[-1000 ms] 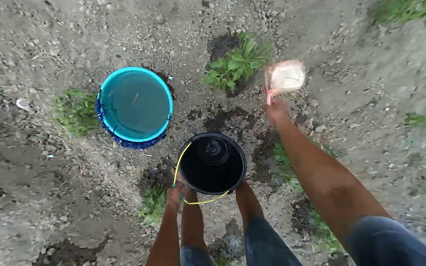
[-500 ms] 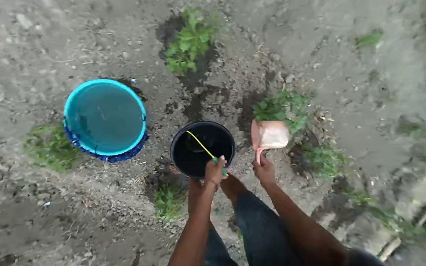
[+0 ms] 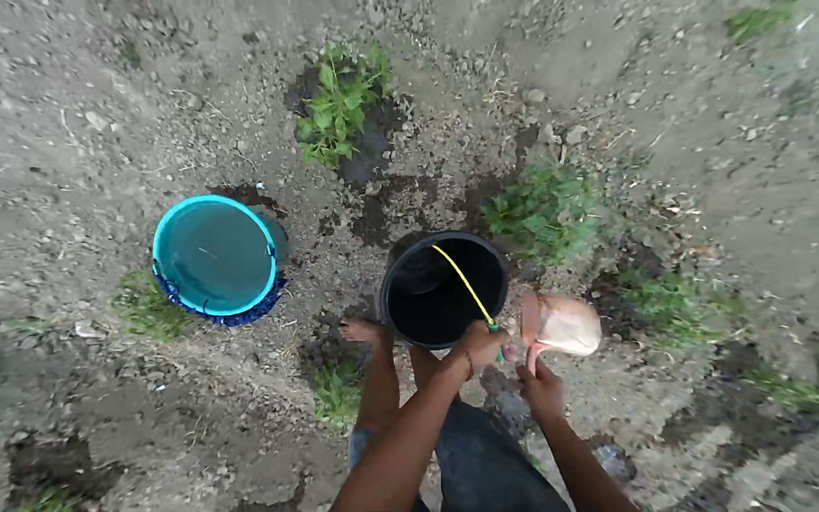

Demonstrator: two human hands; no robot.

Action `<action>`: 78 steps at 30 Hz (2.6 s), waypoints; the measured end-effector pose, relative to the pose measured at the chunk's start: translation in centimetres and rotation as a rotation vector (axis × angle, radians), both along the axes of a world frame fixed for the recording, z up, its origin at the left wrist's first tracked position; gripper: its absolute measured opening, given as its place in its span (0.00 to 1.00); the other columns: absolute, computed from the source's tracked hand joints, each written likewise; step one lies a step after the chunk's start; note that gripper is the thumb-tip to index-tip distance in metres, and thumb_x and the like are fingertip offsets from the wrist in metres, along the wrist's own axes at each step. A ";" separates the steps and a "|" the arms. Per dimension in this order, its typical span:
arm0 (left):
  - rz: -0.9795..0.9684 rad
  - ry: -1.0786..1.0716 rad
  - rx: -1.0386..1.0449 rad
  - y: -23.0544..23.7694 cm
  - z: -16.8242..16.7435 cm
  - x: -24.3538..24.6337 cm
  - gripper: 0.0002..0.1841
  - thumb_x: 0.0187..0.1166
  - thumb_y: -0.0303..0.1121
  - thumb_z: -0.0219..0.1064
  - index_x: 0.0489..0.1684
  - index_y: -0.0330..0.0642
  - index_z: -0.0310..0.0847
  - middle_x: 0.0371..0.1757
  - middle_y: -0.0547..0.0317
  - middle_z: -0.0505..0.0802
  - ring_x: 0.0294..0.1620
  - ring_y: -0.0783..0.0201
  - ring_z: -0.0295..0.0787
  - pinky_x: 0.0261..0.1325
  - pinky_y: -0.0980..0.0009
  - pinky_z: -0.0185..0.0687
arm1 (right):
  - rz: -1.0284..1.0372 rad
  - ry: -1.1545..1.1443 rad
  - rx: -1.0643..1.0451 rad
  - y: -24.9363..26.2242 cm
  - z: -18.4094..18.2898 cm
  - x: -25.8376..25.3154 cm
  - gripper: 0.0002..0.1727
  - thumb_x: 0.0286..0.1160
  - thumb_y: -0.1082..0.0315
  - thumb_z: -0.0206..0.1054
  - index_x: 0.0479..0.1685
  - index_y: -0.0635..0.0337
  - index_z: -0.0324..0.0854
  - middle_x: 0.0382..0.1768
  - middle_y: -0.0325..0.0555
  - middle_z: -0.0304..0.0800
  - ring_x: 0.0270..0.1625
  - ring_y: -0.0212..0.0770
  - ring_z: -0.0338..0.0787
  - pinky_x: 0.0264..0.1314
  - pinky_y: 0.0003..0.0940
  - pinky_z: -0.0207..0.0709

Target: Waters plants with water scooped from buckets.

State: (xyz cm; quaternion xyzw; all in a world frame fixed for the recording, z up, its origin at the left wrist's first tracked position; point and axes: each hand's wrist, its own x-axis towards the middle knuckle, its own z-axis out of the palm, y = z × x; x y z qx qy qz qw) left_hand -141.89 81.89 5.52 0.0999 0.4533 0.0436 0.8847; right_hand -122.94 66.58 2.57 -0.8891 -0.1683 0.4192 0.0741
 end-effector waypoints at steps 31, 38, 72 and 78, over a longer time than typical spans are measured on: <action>1.322 0.946 -0.552 -8.1 -17.6 -39.5 0.34 0.91 0.47 0.57 0.90 0.40 0.53 0.86 0.31 0.66 0.77 0.35 0.73 0.67 0.39 0.78 | 1.849 0.333 0.142 27.6 -3.6 -41.3 0.29 0.91 0.61 0.53 0.91 0.39 0.65 0.58 0.65 0.89 0.51 0.64 0.93 0.54 0.61 0.85; 1.459 0.770 -0.733 -8.1 -21.5 -45.2 0.31 0.85 0.40 0.66 0.84 0.38 0.63 0.74 0.31 0.80 0.67 0.37 0.82 0.61 0.41 0.81 | 2.301 -0.006 -0.455 30.3 -13.8 -59.4 0.42 0.83 0.75 0.55 0.97 0.37 0.47 0.70 0.73 0.81 0.67 0.75 0.84 0.64 0.71 0.78; 1.948 0.741 -0.519 -8.4 -18.9 -41.3 0.37 0.63 0.40 0.78 0.78 0.39 0.75 0.68 0.46 0.89 0.67 0.57 0.88 0.69 0.54 0.86 | 1.916 0.796 -0.894 37.5 -12.8 -88.7 0.13 0.76 0.75 0.61 0.57 0.61 0.81 0.19 0.29 0.76 0.14 0.20 0.67 0.15 0.15 0.61; 2.104 0.436 -0.327 -5.6 -11.2 -45.0 0.24 0.74 0.28 0.66 0.70 0.28 0.74 0.56 0.48 0.90 0.53 0.64 0.89 0.60 0.64 0.86 | 1.929 0.626 -0.762 34.8 -15.4 -91.8 0.14 0.84 0.77 0.58 0.64 0.63 0.77 0.20 0.34 0.74 0.13 0.22 0.66 0.14 0.15 0.61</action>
